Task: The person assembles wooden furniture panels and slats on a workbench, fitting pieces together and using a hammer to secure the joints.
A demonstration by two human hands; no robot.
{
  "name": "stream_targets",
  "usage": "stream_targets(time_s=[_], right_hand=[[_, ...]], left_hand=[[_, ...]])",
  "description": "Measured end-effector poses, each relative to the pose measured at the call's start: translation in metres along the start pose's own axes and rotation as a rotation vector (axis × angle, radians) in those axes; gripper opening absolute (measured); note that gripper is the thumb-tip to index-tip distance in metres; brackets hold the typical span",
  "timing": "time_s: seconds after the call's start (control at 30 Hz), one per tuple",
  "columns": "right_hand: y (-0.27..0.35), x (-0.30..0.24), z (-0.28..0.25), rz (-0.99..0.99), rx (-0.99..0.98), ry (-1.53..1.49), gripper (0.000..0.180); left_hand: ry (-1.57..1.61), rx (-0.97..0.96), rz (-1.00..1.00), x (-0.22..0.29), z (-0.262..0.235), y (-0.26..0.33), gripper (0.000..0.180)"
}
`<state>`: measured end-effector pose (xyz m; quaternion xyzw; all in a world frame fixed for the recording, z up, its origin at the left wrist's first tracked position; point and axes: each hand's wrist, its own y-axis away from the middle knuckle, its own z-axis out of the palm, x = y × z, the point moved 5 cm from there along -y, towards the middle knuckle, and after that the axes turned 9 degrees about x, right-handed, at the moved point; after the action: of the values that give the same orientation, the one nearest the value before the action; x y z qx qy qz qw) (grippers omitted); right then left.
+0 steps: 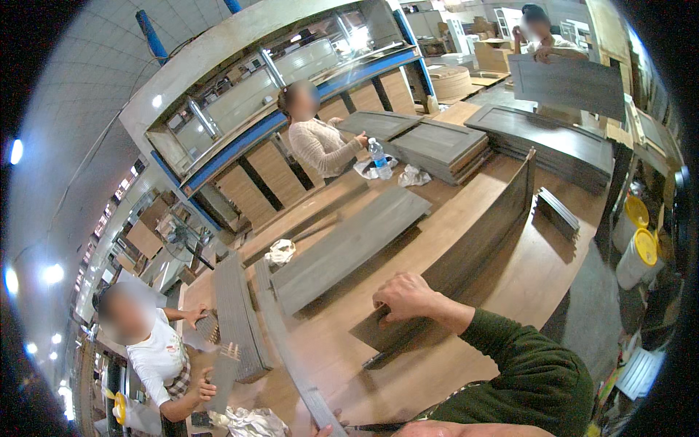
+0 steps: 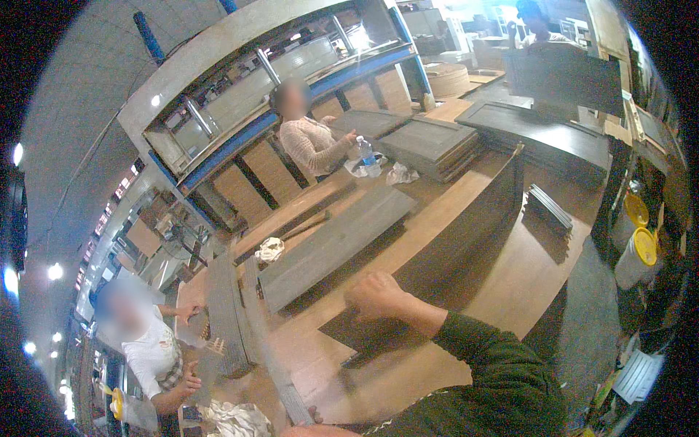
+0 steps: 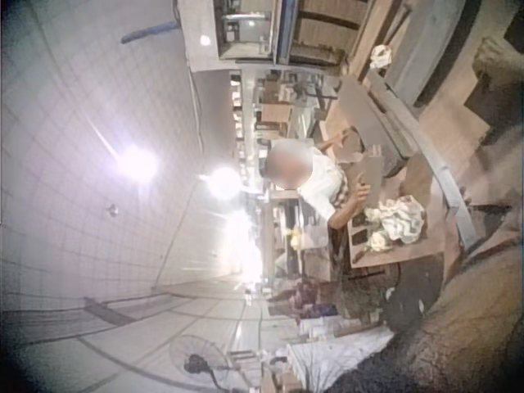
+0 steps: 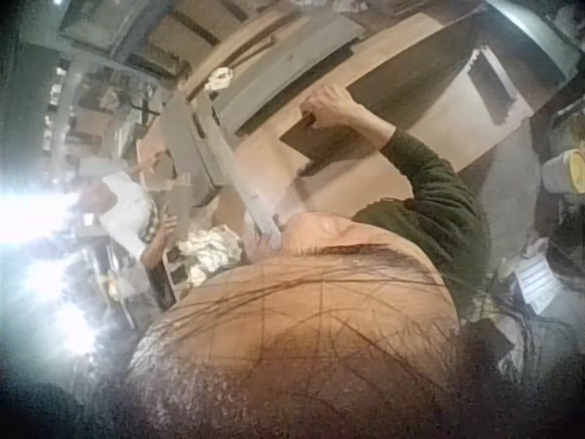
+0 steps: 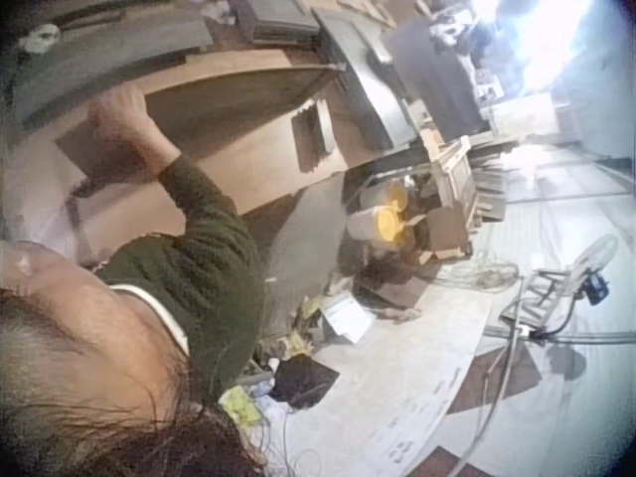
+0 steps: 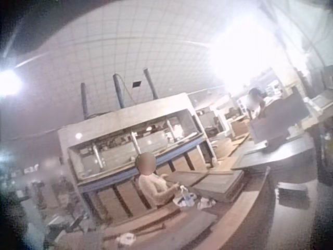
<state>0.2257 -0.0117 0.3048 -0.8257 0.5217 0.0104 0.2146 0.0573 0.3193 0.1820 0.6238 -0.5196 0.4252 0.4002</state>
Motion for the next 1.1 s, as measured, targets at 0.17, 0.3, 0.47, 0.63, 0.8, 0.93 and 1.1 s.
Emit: stream_targets(time_s=[0.17, 0.3, 0.47, 0.63, 0.8, 0.93, 1.1], right_hand=[[-0.002, 0.003, 0.002, -0.012, -0.006, -0.001, 0.037], [0.001, 0.007, 0.002, -0.058, 0.051, 0.014, 0.038], [-0.009, -0.012, 0.002, 0.022, -0.072, 0.041, 0.036], [0.001, 0.008, -0.005, -0.057, 0.141, -0.041, 0.033], [-0.006, -0.003, 0.002, -0.066, 0.123, -0.041, 0.035], [-0.009, -0.005, 0.0, -0.097, 0.162, -0.045, 0.035], [-0.007, 0.0, 0.002, -0.097, 0.155, -0.042, 0.036]], left_hand=[[0.06, -0.057, 0.028, 0.004, 0.015, 0.003, 0.054], [0.09, -0.078, 0.071, 0.002, 0.027, 0.008, 0.053], [0.149, 0.005, 0.12, -0.006, 0.012, 0.021, 0.052], [0.385, 0.022, -0.164, 0.017, 0.043, 0.017, 0.066], [0.324, 0.037, -0.109, 0.024, 0.034, 0.027, 0.07], [0.256, 0.074, -0.121, 0.022, 0.032, 0.031, 0.07], [0.332, 0.092, -0.171, 0.02, 0.036, 0.028, 0.071]])
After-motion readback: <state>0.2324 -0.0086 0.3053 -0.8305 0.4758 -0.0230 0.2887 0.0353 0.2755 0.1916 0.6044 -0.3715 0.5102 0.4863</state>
